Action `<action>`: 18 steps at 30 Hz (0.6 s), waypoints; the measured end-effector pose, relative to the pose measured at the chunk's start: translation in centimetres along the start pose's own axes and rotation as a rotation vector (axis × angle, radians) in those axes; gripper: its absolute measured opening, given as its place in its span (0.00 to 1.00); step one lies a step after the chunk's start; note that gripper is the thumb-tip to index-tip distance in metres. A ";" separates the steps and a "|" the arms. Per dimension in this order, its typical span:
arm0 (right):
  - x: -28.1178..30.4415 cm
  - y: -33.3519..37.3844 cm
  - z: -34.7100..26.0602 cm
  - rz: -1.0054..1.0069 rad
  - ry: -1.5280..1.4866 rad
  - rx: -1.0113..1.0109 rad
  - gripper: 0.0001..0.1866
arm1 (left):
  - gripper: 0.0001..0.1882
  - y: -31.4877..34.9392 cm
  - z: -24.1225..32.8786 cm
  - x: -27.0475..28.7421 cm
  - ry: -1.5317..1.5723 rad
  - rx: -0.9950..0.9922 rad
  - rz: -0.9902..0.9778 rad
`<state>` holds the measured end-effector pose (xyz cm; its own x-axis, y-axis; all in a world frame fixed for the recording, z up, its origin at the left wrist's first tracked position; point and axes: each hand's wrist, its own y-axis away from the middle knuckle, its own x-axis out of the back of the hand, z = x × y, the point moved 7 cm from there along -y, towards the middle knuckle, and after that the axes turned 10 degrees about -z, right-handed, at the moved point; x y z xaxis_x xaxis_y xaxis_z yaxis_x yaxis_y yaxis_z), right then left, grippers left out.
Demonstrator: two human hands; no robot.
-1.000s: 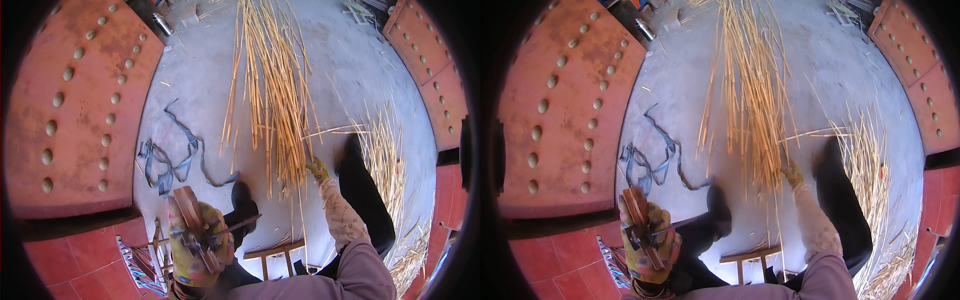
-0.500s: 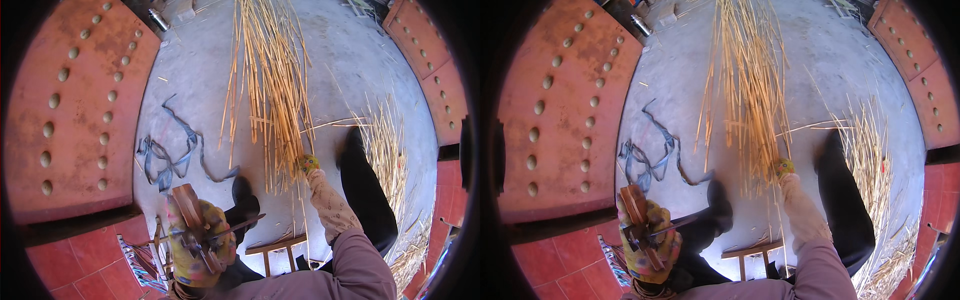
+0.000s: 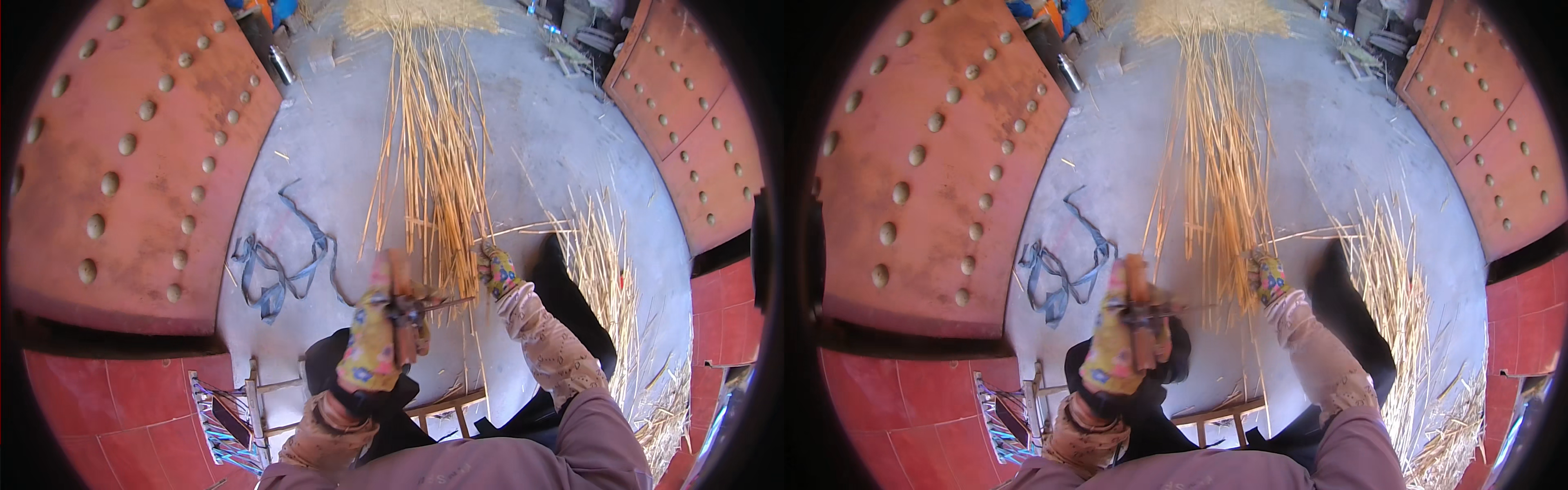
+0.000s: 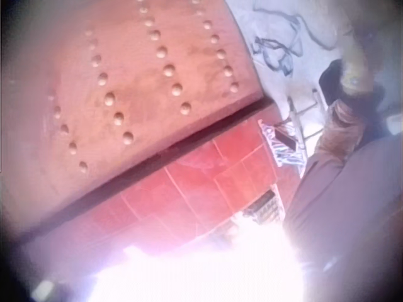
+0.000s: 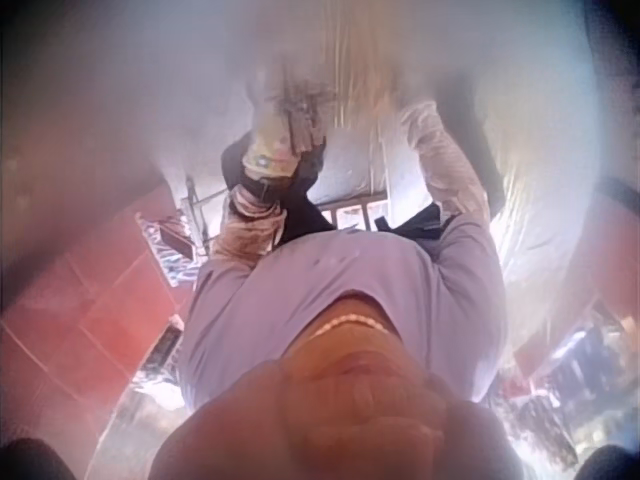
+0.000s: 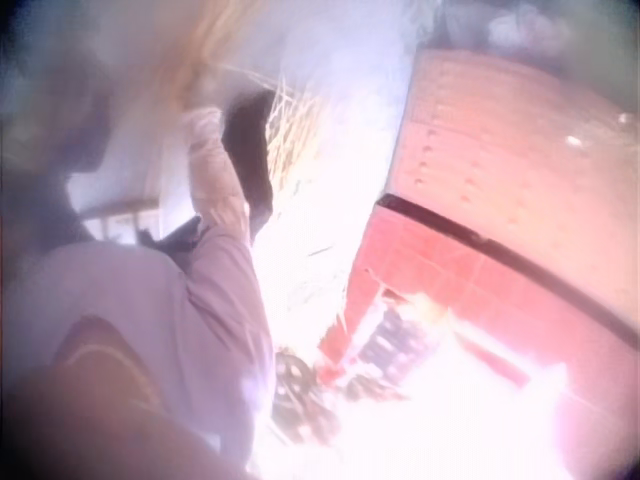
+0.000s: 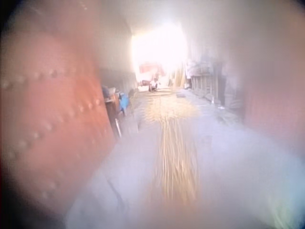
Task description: Shaving long bamboo poles into thin strips using a fixed-blade shaping tool.
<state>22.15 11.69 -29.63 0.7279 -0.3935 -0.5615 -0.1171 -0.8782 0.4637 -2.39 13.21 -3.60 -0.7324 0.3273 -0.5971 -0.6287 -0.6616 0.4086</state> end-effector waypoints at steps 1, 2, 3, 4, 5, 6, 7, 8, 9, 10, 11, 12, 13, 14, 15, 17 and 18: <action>-3.0 1.6 -1.2 -0.110 -0.118 0.008 0.11 | 0.26 0.2 -0.8 -0.3 -0.020 0.063 0.010; -6.1 3.4 -2.4 -0.219 -0.239 0.010 0.10 | 0.26 0.4 -1.5 -0.9 -0.039 0.107 -0.016; -8.5 5.1 -3.6 -0.210 -0.258 0.072 0.10 | 0.27 0.8 -2.3 -1.1 -0.069 0.163 0.014; -10.7 6.7 -4.8 -0.196 -0.282 0.132 0.10 | 0.27 0.9 -2.5 -1.8 -0.134 0.121 -0.033; -12.5 8.5 -6.1 -0.180 -0.306 0.192 0.10 | 0.27 1.1 -2.8 -2.3 -0.206 0.088 -0.028; -13.8 10.1 -7.0 -0.146 -0.303 0.182 0.10 | 0.27 1.3 -3.3 -2.8 -0.277 0.059 -0.021; -14.6 11.7 -7.8 -0.108 -0.304 0.169 0.10 | 0.26 1.6 -3.3 -3.5 -0.384 0.006 -0.107; -15.2 13.1 -8.2 -0.066 -0.309 0.151 0.10 | 0.26 2.1 -3.7 -3.5 -0.362 -0.021 -0.081; -15.7 14.2 -8.4 -0.056 -0.303 0.099 0.11 | 0.26 2.4 -4.4 -3.4 -0.363 0.063 -0.084; -16.2 15.2 -9.2 -0.117 -0.328 0.160 0.11 | 0.27 2.8 -5.1 -3.3 -0.364 0.126 -0.084; -17.2 16.2 -9.8 -0.283 -0.340 0.181 0.10 | 0.27 3.6 -5.7 -3.3 -0.399 0.135 -0.097; -17.6 17.0 -10.0 -0.365 -0.358 0.198 0.10 | 0.27 4.3 -6.3 -3.7 -0.378 0.134 -0.148; -17.4 17.6 -10.2 -0.377 -0.344 0.248 0.13 | 0.28 5.1 -6.7 -4.6 -0.375 0.074 -0.210; -16.7 18.1 -10.2 -0.305 -0.331 0.295 0.16 | 0.28 5.9 -6.8 -5.3 -0.372 0.010 -0.274; -16.6 18.7 -10.4 -0.322 -0.306 0.358 0.20 | 0.26 7.0 -8.6 -5.4 -0.297 0.213 -0.333; -15.7 19.2 -10.3 -0.197 -0.280 0.314 0.17 | 0.26 8.4 -8.5 -5.5 -0.387 0.124 -0.322; -16.2 19.6 -10.6 -0.260 -0.271 0.286 0.16 | 0.27 9.0 -8.4 -5.6 -0.437 0.081 -0.335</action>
<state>15.22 3.75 -4.17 0.5597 -0.1739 -0.8103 -0.1631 -0.9817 0.0980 -1.73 -0.25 -2.39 -0.5181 0.7719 -0.3684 -0.8515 -0.4248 0.3074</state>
